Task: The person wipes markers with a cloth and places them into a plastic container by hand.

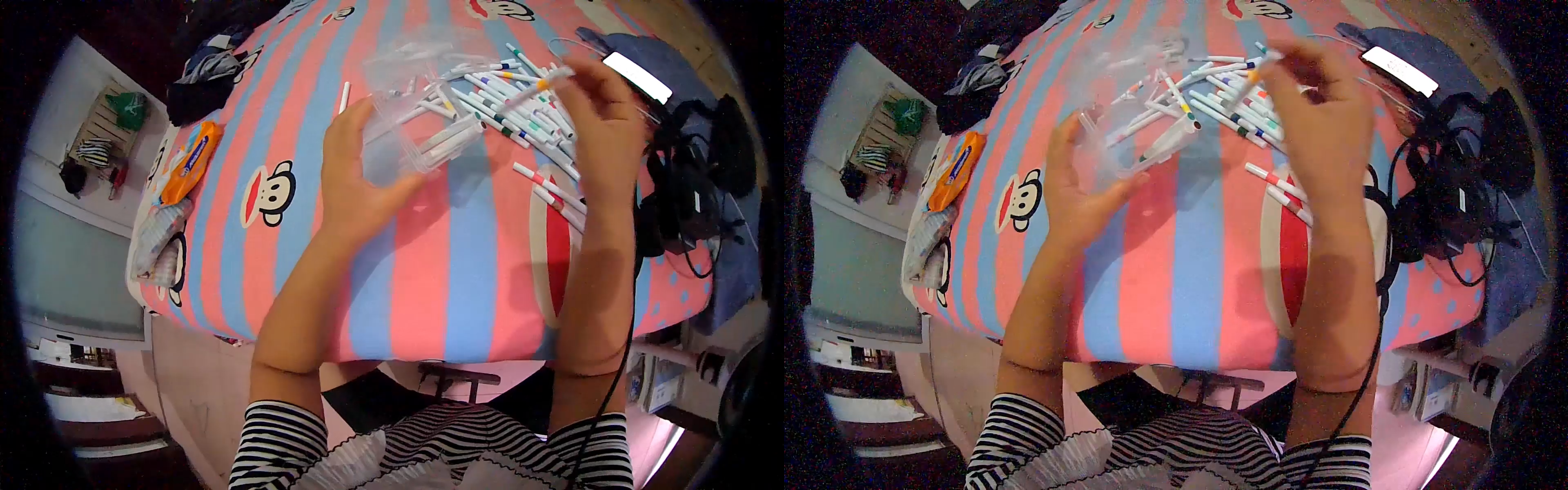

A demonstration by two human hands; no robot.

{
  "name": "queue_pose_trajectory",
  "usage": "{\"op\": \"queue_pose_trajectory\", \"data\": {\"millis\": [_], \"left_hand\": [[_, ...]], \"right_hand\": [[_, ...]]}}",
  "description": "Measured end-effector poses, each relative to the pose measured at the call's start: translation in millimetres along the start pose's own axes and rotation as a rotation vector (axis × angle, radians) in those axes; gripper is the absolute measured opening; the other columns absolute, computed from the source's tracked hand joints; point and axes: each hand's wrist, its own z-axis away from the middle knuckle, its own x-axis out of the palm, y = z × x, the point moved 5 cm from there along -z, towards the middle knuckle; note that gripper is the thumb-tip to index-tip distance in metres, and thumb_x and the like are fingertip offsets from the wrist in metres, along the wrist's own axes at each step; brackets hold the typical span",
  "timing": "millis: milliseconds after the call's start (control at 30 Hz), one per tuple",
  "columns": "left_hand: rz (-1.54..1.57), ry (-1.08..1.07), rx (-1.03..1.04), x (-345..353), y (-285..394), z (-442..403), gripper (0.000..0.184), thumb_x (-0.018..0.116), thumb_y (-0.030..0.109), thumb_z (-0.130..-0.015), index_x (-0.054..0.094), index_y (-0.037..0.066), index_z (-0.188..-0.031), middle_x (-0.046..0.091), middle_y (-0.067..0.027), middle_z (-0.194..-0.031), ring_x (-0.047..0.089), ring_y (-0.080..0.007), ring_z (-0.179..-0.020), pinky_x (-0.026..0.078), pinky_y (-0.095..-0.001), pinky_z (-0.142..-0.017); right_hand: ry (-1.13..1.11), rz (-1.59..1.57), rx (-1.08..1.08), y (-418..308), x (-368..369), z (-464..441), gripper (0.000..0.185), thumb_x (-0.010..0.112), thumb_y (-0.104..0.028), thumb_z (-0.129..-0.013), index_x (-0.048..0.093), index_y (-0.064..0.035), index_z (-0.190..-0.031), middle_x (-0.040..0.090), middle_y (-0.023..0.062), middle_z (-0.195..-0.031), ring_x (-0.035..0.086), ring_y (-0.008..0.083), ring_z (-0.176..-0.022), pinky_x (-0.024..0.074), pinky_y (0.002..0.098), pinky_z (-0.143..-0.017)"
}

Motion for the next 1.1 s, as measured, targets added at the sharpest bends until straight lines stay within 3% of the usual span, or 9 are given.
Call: {"op": "queue_pose_trajectory", "data": {"millis": [67,100,233,333,533,733,833,933,1100], "left_hand": [[-0.009,-0.003,-0.008,1,0,0,0.090,0.086,0.025,-0.057,0.041,0.006,-0.133,0.049,-0.0140,-0.128,0.046,-0.0321,-0.119,0.038,-0.0428,-0.099],[-0.009,-0.001,-0.015,0,0,0,0.090,0.085,0.025,-0.058,0.041,0.006,-0.134,0.049,-0.0141,-0.128,0.046,-0.0321,-0.119,0.038,-0.0428,-0.099],[0.010,-0.002,-0.045,-1,-2,1,0.089,0.085,0.027,-0.059,0.042,0.005,-0.133,0.050,-0.0147,-0.127,0.047,-0.0323,-0.119,0.039,-0.0427,-0.099],[0.002,-0.007,-0.055,-3,4,-1,0.090,0.086,0.023,-0.061,0.041,0.006,-0.136,0.053,-0.0135,-0.129,0.049,-0.0264,-0.122,0.037,-0.0399,-0.104],[-0.013,-0.024,-0.026,-2,2,-2,0.090,0.086,0.022,-0.061,0.040,0.005,-0.137,0.053,-0.0137,-0.129,0.050,-0.0269,-0.121,0.037,-0.0398,-0.104],[-0.018,-0.017,-0.036,-1,1,0,0.092,0.087,0.024,-0.060,0.040,0.006,-0.137,0.053,-0.0134,-0.128,0.050,-0.0271,-0.121,0.037,-0.0400,-0.104],[-0.003,-0.031,-0.057,0,1,-1,0.091,0.087,0.024,-0.061,0.040,0.006,-0.137,0.054,-0.0136,-0.128,0.050,-0.0271,-0.121,0.038,-0.0399,-0.104],[0.003,-0.015,-0.015,0,0,-1,0.088,0.085,0.029,-0.060,0.042,0.004,-0.133,0.051,-0.0157,-0.127,0.047,-0.0331,-0.118,0.038,-0.0434,-0.099],[0.003,0.020,-0.084,-1,-6,-1,0.085,0.083,0.027,-0.062,0.042,0.004,-0.133,0.051,-0.0151,-0.127,0.049,-0.0322,-0.117,0.039,-0.0417,-0.099]], "right_hand": [[0.062,-0.230,0.091,2,-12,-4,0.023,0.063,-0.012,-0.085,0.066,-0.0044,-0.106,0.065,0.0028,-0.093,0.061,0.0090,-0.082,0.0456,0.0223,-0.070],[0.065,-0.360,0.123,7,-17,-9,0.026,0.061,-0.010,-0.087,0.062,0.0004,-0.111,0.065,0.0063,-0.095,0.062,0.0118,-0.082,0.0463,0.0230,-0.069],[-0.025,-0.756,0.180,16,-16,-10,0.029,0.058,-0.009,-0.090,0.057,0.0045,-0.115,0.063,0.0098,-0.097,0.063,0.0152,-0.085,0.0492,0.0260,-0.073],[-0.030,-0.805,0.214,16,-8,-6,0.029,0.058,-0.010,-0.090,0.056,0.0049,-0.114,0.063,0.0100,-0.096,0.063,0.0158,-0.085,0.0499,0.0264,-0.074],[-0.022,-0.919,0.308,23,-1,-3,0.028,0.059,-0.010,-0.089,0.056,0.0042,-0.113,0.062,0.0096,-0.093,0.063,0.0165,-0.081,0.0510,0.0264,-0.072],[-0.112,-1.186,0.625,45,12,2,0.017,0.059,-0.008,-0.088,0.059,0.0015,-0.102,0.061,0.0088,-0.090,0.062,0.0163,-0.080,0.0534,0.0282,-0.071],[-0.108,-1.251,0.675,47,14,4,0.014,0.059,-0.007,-0.087,0.059,0.0017,-0.099,0.061,0.0099,-0.091,0.062,0.0171,-0.081,0.0538,0.0285,-0.071],[-0.126,-1.257,0.652,47,14,3,0.016,0.058,-0.008,-0.088,0.059,0.0019,-0.101,0.060,0.0105,-0.092,0.062,0.0194,-0.082,0.0538,0.0293,-0.073],[0.085,-1.036,0.558,46,1,-4,0.023,0.056,-0.012,-0.090,0.056,0.0027,-0.107,0.059,0.0117,-0.095,0.062,0.0225,-0.085,0.0539,0.0315,-0.075]]}}
